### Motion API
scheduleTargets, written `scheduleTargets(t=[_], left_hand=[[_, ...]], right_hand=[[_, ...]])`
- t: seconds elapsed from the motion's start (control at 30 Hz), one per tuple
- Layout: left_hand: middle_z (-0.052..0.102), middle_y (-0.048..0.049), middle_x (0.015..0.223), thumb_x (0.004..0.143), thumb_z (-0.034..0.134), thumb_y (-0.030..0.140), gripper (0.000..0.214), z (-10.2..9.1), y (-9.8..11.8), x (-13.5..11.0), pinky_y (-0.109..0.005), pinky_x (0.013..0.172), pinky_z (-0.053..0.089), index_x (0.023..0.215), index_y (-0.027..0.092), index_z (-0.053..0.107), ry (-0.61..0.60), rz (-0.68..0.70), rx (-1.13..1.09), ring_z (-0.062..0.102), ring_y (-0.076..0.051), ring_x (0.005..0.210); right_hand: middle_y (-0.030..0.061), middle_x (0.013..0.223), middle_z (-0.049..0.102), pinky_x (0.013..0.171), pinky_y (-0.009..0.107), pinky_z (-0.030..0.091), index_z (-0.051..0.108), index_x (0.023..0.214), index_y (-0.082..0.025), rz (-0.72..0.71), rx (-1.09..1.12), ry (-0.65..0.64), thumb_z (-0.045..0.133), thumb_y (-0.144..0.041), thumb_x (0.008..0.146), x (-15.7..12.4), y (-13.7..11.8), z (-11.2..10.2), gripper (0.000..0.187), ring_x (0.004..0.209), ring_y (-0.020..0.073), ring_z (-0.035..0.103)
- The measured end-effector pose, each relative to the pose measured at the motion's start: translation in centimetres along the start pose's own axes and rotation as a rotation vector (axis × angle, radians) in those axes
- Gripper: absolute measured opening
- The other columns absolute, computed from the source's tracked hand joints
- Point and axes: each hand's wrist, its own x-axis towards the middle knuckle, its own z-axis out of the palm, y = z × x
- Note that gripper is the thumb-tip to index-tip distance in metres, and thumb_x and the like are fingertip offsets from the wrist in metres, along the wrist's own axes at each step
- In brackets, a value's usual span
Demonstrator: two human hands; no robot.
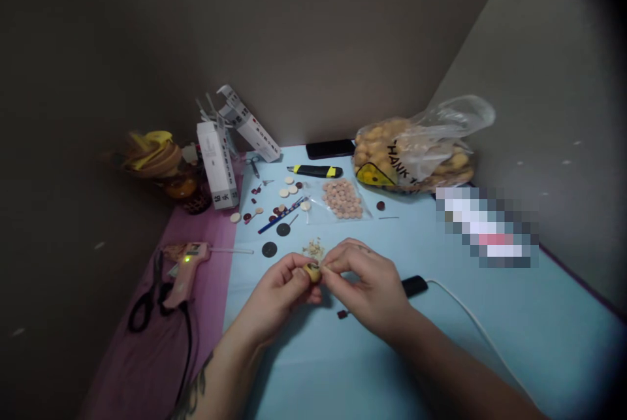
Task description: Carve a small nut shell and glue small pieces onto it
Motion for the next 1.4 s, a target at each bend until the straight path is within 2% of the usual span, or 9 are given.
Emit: scheduleTargets(t=[0.17, 0.37, 0.6, 0.83, 1.03, 1.17, 1.27, 1.33, 1.4], left_hand=[[0.063, -0.0009, 0.073, 0.071, 0.077, 0.045, 0.038, -0.2, 0.0, 0.1, -0.024, 0.063, 0.044, 0.088, 0.014, 0.063, -0.006, 0.014, 0.042, 0.058, -0.01, 0.061], [0.063, -0.0008, 0.069, 0.07, 0.077, 0.044, 0.04, -0.4, -0.2, 0.1, -0.023, 0.064, 0.043, 0.09, 0.013, 0.063, -0.043, 0.054, 0.11, 0.059, -0.011, 0.064], [0.063, -0.0005, 0.072, 0.07, 0.077, 0.046, 0.04, -0.6, -0.2, 0.0, -0.023, 0.063, 0.043, 0.089, 0.013, 0.063, -0.013, 0.042, 0.133, 0.06, -0.01, 0.062], [0.064, -0.0003, 0.072, 0.073, 0.075, 0.045, 0.038, -0.6, -0.2, 0.2, -0.022, 0.064, 0.043, 0.09, 0.014, 0.063, -0.022, 0.047, 0.139, 0.059, -0.009, 0.063], [0.064, -0.0006, 0.069, 0.071, 0.076, 0.047, 0.04, -0.2, 0.1, 0.1, -0.023, 0.066, 0.041, 0.088, 0.014, 0.064, -0.004, 0.065, 0.206, 0.057, -0.01, 0.066], [0.065, -0.0016, 0.075, 0.064, 0.082, 0.043, 0.04, 0.2, 0.3, -0.1, -0.024, 0.069, 0.041, 0.087, 0.014, 0.065, 0.042, 0.07, 0.248, 0.056, -0.011, 0.071], [0.065, -0.0027, 0.078, 0.065, 0.082, 0.041, 0.038, 0.2, 0.3, -0.1, -0.025, 0.071, 0.041, 0.088, 0.014, 0.066, 0.024, 0.082, 0.266, 0.056, -0.013, 0.075], [0.065, -0.0033, 0.08, 0.067, 0.08, 0.039, 0.037, 0.0, 0.3, -0.1, -0.025, 0.072, 0.041, 0.09, 0.014, 0.067, 0.018, 0.082, 0.268, 0.056, -0.014, 0.076], [0.065, -0.0037, 0.079, 0.07, 0.078, 0.038, 0.035, -0.1, 0.3, -0.1, -0.026, 0.073, 0.041, 0.094, 0.015, 0.067, 0.025, 0.074, 0.25, 0.056, -0.014, 0.075]], right_hand=[[-0.0001, 0.068, 0.063, 0.067, 0.028, 0.05, 0.05, 0.07, -0.021, -0.041, -0.01, -0.044, 0.058, -0.003, 0.081, 0.0, 0.0, -0.1, 0.023, 0.07, 0.0143, 0.061], [0.0018, 0.067, 0.062, 0.061, 0.029, 0.047, 0.046, 0.066, -0.02, -0.032, -0.052, -0.141, 0.055, -0.005, 0.083, 0.5, -0.5, -0.5, 0.024, 0.066, 0.0149, 0.057], [0.0001, 0.066, 0.062, 0.066, 0.026, 0.049, 0.05, 0.069, -0.02, -0.067, 0.001, -0.026, 0.059, -0.004, 0.082, 0.3, -0.3, -0.5, 0.023, 0.069, 0.0127, 0.059], [0.0012, 0.068, 0.062, 0.066, 0.027, 0.049, 0.049, 0.07, -0.02, -0.108, -0.048, -0.071, 0.057, -0.005, 0.085, 0.3, -0.3, -0.5, 0.022, 0.07, 0.014, 0.058], [0.0015, 0.068, 0.061, 0.062, 0.028, 0.046, 0.047, 0.067, -0.02, -0.045, -0.062, -0.15, 0.055, -0.006, 0.084, 0.5, -0.2, -0.4, 0.024, 0.067, 0.0148, 0.056], [0.0014, 0.068, 0.061, 0.062, 0.027, 0.045, 0.049, 0.065, -0.02, -0.004, -0.035, -0.205, 0.055, -0.006, 0.083, 0.5, -0.1, -0.6, 0.023, 0.067, 0.0145, 0.056], [-0.0002, 0.065, 0.06, 0.061, 0.027, 0.045, 0.051, 0.064, -0.02, 0.072, 0.008, -0.24, 0.056, -0.006, 0.08, 0.6, -0.2, -0.8, 0.022, 0.065, 0.0137, 0.056], [-0.0011, 0.064, 0.06, 0.061, 0.026, 0.045, 0.052, 0.063, -0.02, 0.118, 0.035, -0.224, 0.056, -0.007, 0.079, 0.6, -0.2, -1.0, 0.021, 0.064, 0.0133, 0.056], [-0.0008, 0.065, 0.062, 0.062, 0.027, 0.047, 0.052, 0.064, -0.021, 0.101, 0.051, -0.16, 0.056, -0.007, 0.079, 0.6, -0.2, -1.0, 0.021, 0.064, 0.0138, 0.058]])
